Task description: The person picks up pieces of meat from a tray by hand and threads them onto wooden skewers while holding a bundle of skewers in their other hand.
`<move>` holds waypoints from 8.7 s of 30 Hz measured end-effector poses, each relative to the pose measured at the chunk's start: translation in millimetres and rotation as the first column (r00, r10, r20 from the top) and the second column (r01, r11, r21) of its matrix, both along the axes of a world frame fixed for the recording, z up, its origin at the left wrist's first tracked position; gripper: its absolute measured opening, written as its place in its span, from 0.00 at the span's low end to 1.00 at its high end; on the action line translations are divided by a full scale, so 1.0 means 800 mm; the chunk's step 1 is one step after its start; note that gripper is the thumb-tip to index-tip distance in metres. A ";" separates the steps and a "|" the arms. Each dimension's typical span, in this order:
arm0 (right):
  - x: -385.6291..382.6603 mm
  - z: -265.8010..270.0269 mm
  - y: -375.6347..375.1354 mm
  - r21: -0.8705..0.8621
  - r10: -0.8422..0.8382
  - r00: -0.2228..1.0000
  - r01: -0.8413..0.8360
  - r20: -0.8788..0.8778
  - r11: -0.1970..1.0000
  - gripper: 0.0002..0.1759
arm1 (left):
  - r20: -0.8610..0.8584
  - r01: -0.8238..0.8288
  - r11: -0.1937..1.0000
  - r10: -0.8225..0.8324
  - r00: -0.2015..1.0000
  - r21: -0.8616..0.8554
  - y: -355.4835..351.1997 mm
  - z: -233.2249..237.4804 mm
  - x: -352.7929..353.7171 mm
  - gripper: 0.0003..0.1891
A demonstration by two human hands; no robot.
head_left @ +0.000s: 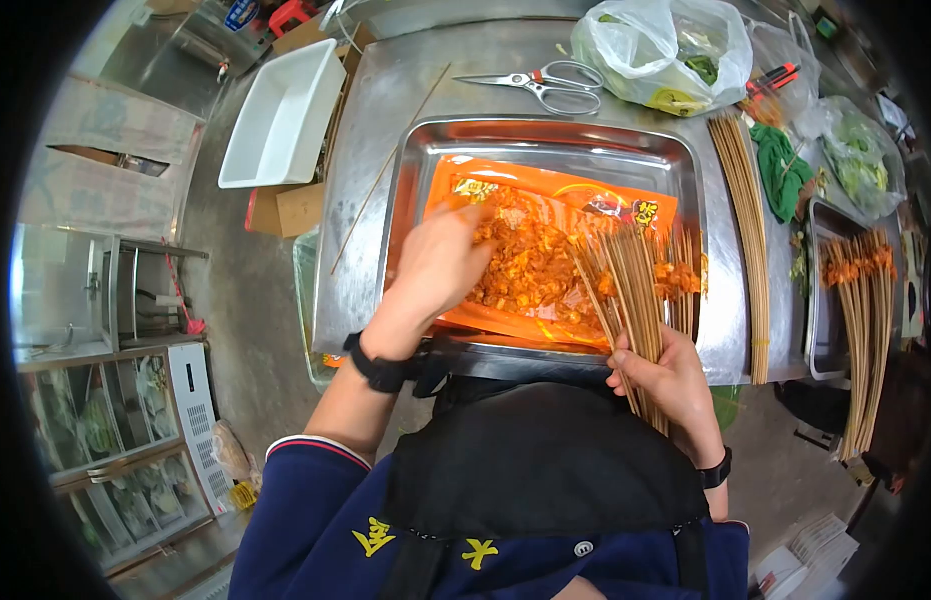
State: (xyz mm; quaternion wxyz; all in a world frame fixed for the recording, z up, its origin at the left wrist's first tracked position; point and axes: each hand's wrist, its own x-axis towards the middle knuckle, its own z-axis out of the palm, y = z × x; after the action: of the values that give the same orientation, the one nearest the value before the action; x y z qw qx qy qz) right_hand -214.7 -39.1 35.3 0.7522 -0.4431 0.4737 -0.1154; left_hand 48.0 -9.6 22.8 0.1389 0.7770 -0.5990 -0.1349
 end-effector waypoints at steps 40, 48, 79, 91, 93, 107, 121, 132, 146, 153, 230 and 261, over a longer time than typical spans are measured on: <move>-0.004 -0.008 0.007 -0.079 0.035 0.997 -0.029 0.074 0.996 0.05 | -0.987 -0.321 0.941 0.060 -0.149 0.106 0.004 -0.014 -0.077 0.10; -0.004 -0.006 0.008 -0.079 0.005 0.999 -0.003 0.032 0.997 0.05 | -0.973 -0.153 0.967 0.184 -0.141 0.205 0.008 -0.028 -0.088 0.18; -0.001 -0.006 0.010 -0.033 -0.011 0.999 0.012 0.046 0.999 0.11 | -0.975 -0.165 0.975 0.115 -0.190 0.147 0.004 -0.036 -0.086 0.08; -0.005 -0.006 0.006 -0.047 -0.036 0.999 0.035 -0.005 0.998 0.07 | -0.986 -0.369 0.927 -0.001 0.168 -0.064 0.007 -0.029 -0.056 0.08; -0.007 -0.005 0.005 -0.041 -0.061 0.998 0.061 -0.004 0.997 0.06 | -0.900 -0.310 0.947 0.056 0.432 -0.089 0.011 -0.033 -0.031 0.08; -0.008 -0.006 0.004 -0.012 -0.068 0.997 0.069 0.024 0.998 0.06 | 0.016 0.203 0.968 -0.203 0.979 -0.150 -0.011 -0.034 -0.083 0.12; -0.011 -0.010 0.005 -0.037 -0.040 0.998 0.042 0.056 0.998 0.05 | -0.753 -0.062 0.998 0.060 0.655 0.025 -0.008 -0.059 -0.066 0.11; -0.012 -0.013 0.007 -0.066 -0.030 0.998 0.034 0.062 0.997 0.05 | -0.951 -0.153 0.971 0.215 0.221 0.184 -0.003 -0.033 -0.053 0.09; -0.012 -0.010 0.007 -0.031 -0.051 0.997 0.052 0.052 0.998 0.06 | -0.133 0.248 0.969 -0.244 0.961 0.013 0.011 -0.049 -0.084 0.13; -0.013 -0.011 0.008 -0.043 -0.055 0.996 0.058 0.063 0.997 0.06 | -0.205 0.274 0.960 -0.256 0.945 0.064 0.008 -0.055 -0.087 0.12; -0.013 -0.014 0.010 -0.043 -0.067 0.993 0.072 0.099 0.996 0.07 | -0.904 0.024 0.968 0.243 -0.353 0.250 0.012 -0.029 -0.112 0.09; -0.011 -0.010 0.009 -0.036 -0.066 0.995 0.069 0.076 0.997 0.11 | -0.983 -0.128 0.978 0.155 -0.100 0.167 -0.004 -0.027 -0.107 0.08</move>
State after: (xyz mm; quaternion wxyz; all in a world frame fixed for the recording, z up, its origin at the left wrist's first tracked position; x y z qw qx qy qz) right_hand -223.5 -31.9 27.4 0.7563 -0.4369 0.4576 -0.1664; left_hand -37.7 -12.5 1.0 0.5398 0.4866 -0.2168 -0.6518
